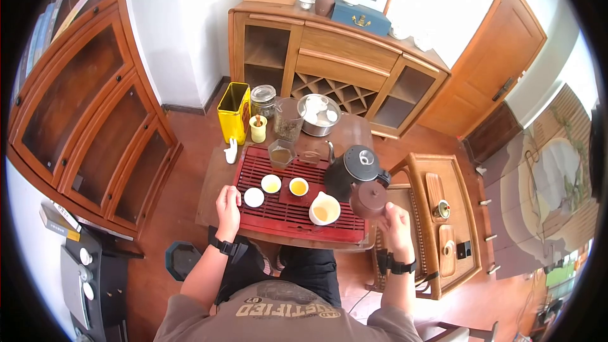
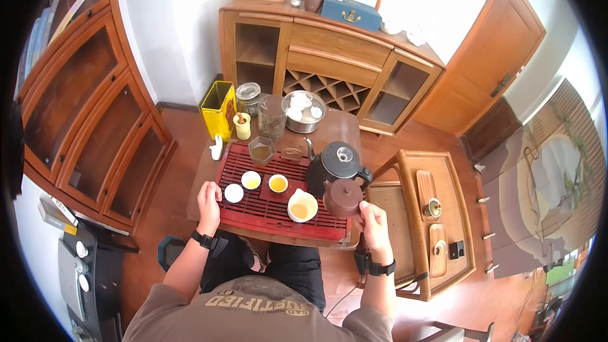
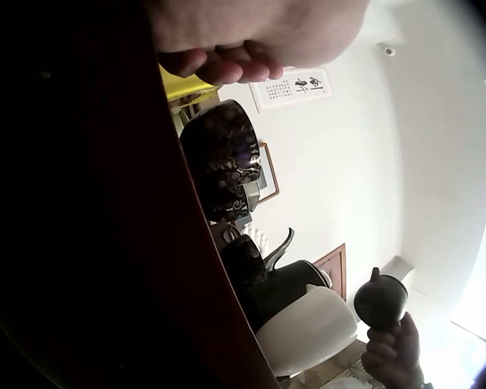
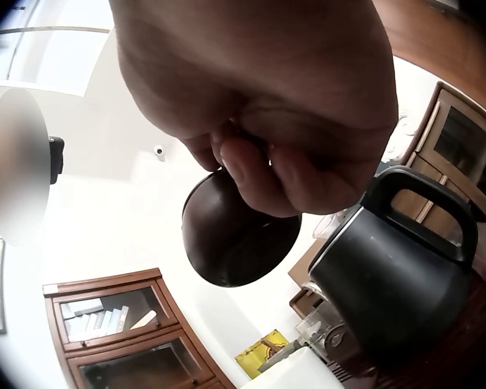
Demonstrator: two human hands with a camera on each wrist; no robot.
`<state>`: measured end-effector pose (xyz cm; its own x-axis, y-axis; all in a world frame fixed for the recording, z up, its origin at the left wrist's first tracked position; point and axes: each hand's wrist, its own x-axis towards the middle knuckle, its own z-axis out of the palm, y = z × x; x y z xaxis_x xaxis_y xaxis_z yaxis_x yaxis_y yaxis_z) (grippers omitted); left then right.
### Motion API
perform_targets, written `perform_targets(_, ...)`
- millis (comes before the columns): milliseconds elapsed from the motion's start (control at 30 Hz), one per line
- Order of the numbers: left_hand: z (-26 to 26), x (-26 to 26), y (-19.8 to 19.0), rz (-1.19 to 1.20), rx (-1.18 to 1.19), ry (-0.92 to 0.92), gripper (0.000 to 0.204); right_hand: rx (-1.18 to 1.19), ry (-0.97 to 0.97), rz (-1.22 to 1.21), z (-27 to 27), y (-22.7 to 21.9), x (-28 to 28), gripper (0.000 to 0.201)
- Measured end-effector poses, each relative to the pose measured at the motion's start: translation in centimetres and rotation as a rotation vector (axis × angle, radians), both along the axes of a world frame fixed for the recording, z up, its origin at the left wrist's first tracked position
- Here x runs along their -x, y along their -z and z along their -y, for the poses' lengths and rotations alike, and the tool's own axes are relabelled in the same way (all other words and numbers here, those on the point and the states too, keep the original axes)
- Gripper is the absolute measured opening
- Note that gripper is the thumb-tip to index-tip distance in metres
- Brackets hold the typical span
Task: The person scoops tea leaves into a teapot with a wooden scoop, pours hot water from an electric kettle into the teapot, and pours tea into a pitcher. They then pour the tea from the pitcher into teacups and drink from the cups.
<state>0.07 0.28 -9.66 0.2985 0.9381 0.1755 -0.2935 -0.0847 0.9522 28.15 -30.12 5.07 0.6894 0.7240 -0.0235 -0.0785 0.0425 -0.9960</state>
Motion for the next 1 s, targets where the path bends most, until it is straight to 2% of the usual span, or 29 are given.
perform_targets(333, -0.2, 0.0, 0.8, -0.004, 0.010, 0.006, 0.032, -0.013, -0.027, 0.032, -0.5, 0.4, 0.3, 0.045)
perform_targets(433, 0.0, 0.1, 0.1, -0.033, -0.004, 0.011, 0.031, 0.005, -0.004, -0.069, -0.6, 1.0, -0.1, 0.046)
perform_targets(567, 0.0, 0.2, 0.1, -0.058, -0.029, 0.002, 0.034, 0.015, -0.060, 0.035, -1.0, 0.9, 0.1, 0.046)
perform_targets(900, 0.3, 0.2, -0.6, -0.031, -0.009, 0.012, 0.035, -0.046, -0.012, 0.012, -0.9, 2.4, -0.3, 0.045)
perform_targets(1000, 0.2, 0.2, -0.2, -0.038, -0.026, 0.010, 0.035, -0.027, -0.014, -0.003, -1.0, 1.4, 0.3, 0.045)
